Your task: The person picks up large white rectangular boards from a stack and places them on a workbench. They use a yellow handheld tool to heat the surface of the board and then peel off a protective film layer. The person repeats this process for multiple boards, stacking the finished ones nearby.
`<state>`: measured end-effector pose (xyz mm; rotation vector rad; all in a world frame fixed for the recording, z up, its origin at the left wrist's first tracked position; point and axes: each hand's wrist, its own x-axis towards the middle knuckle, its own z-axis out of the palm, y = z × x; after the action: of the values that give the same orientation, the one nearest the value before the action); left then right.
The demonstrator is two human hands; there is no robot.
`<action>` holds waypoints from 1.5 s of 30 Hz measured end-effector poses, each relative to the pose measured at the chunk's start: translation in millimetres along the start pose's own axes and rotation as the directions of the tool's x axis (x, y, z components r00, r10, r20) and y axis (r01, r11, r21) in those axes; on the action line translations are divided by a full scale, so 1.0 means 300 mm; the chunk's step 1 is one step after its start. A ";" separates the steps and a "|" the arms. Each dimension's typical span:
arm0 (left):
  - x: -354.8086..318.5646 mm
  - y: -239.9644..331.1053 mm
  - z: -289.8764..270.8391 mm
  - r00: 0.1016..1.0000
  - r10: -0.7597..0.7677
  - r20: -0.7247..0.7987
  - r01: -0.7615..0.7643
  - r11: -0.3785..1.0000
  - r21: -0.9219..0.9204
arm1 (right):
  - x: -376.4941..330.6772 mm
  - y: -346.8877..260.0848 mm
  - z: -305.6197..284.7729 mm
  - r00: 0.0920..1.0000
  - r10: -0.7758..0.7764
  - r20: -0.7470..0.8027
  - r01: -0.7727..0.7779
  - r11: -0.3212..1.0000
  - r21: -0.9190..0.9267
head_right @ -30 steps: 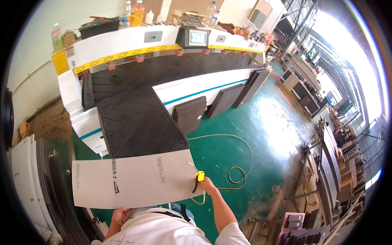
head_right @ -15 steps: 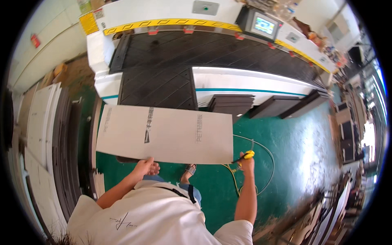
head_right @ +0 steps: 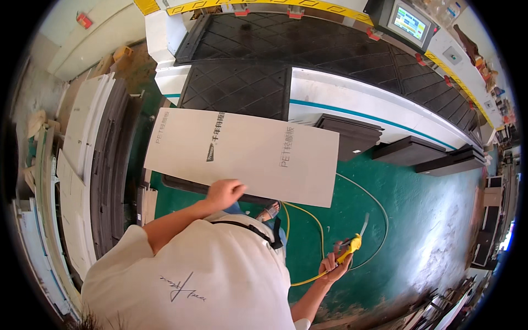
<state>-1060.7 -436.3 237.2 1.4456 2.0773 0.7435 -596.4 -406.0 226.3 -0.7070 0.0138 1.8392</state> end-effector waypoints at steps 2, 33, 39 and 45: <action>0.075 0.037 0.092 0.959 0.279 -0.044 -0.282 0.953 -0.112 | -0.040 0.041 0.013 0.990 0.112 -0.086 -0.134 0.941 -0.309; 0.097 -1.116 -0.728 0.832 -0.397 -0.387 0.378 0.917 -0.129 | 0.491 1.597 1.072 0.701 0.712 -0.036 0.045 -0.095 -0.994; 0.361 -1.135 -0.700 0.898 -0.128 -0.420 0.251 0.935 0.251 | 0.443 1.538 0.975 0.852 0.521 0.053 0.146 -0.138 -0.980; 0.477 -1.122 -0.705 0.901 -0.119 -0.418 0.246 0.933 0.264 | 0.463 0.852 0.750 0.975 0.128 -0.183 -0.197 0.111 -0.974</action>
<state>-1474.0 -429.7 148.8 1.3037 2.7065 0.6985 -949.5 -309.9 263.5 -1.7610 -1.3361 1.8473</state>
